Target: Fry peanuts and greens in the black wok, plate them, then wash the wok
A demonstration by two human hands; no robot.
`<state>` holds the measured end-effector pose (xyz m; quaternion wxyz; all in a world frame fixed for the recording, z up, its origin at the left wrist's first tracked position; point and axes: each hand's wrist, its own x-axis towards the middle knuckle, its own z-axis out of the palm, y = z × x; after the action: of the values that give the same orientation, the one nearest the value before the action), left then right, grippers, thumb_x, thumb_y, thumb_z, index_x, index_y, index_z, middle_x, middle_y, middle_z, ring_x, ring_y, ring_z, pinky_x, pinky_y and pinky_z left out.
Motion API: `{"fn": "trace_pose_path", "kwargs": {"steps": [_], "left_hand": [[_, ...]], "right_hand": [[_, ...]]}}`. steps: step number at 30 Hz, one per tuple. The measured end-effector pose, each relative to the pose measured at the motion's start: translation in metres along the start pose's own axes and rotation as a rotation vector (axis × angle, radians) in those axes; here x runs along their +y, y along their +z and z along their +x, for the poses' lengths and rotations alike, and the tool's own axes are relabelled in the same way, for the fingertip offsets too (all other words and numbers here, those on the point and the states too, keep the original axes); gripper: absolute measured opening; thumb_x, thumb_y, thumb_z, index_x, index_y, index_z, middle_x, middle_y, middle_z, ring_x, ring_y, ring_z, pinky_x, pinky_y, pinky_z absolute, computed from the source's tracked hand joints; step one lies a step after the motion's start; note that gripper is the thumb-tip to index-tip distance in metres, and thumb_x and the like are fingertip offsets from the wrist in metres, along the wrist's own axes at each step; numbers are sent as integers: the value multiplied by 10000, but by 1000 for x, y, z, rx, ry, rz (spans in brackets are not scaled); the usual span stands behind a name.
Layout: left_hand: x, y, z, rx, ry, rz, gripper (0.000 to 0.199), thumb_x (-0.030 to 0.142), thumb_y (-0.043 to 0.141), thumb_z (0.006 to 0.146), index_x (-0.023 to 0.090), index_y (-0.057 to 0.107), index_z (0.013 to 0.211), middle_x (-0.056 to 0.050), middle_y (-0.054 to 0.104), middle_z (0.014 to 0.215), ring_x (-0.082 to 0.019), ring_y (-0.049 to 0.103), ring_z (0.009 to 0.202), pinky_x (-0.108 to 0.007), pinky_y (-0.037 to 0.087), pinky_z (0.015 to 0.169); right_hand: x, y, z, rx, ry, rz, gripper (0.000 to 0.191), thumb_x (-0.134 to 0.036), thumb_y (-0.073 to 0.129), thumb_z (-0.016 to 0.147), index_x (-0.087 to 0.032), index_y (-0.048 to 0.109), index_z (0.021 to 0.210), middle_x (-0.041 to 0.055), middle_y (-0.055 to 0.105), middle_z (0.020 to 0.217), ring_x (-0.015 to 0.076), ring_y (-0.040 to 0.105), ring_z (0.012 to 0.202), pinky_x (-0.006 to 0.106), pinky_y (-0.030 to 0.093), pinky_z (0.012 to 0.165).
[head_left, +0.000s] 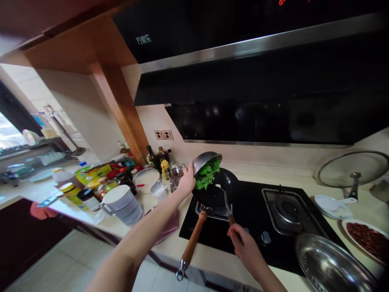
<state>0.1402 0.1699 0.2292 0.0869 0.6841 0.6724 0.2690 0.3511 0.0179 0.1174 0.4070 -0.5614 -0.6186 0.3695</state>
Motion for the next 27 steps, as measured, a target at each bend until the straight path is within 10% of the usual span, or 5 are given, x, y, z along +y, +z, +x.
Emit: {"fn": "trace_pose_path", "kwargs": {"steps": [5,11,27], "left_hand": [[21,23,9,-31,167,299,688,44,365,842,257,204,1476,-204,337,1433,-318,652,1021,-505,493,905],[35,8,7,37,231,472,691,41,285,865,294,136,1491,-202,283,1476,-330,612,1069,-500,507,875],[17,-2,-29,169,220,439,719,80,368,839,183,89,1494,-213,259,1494,-295,559,1160,-394,511,897]], "right_hand": [[5,-49,-24,15,-47,-87,251,-405,444,840,-232,608,762,-1,592,649,153,476,542,265,349,518],[-1,-84,-17,-25,-134,-145,221,-336,463,816,-224,649,775,-1,631,667,147,483,531,260,350,520],[1,-117,-3,-147,-171,-127,229,-327,456,825,-224,656,784,-2,652,721,168,545,625,271,386,593]]}}
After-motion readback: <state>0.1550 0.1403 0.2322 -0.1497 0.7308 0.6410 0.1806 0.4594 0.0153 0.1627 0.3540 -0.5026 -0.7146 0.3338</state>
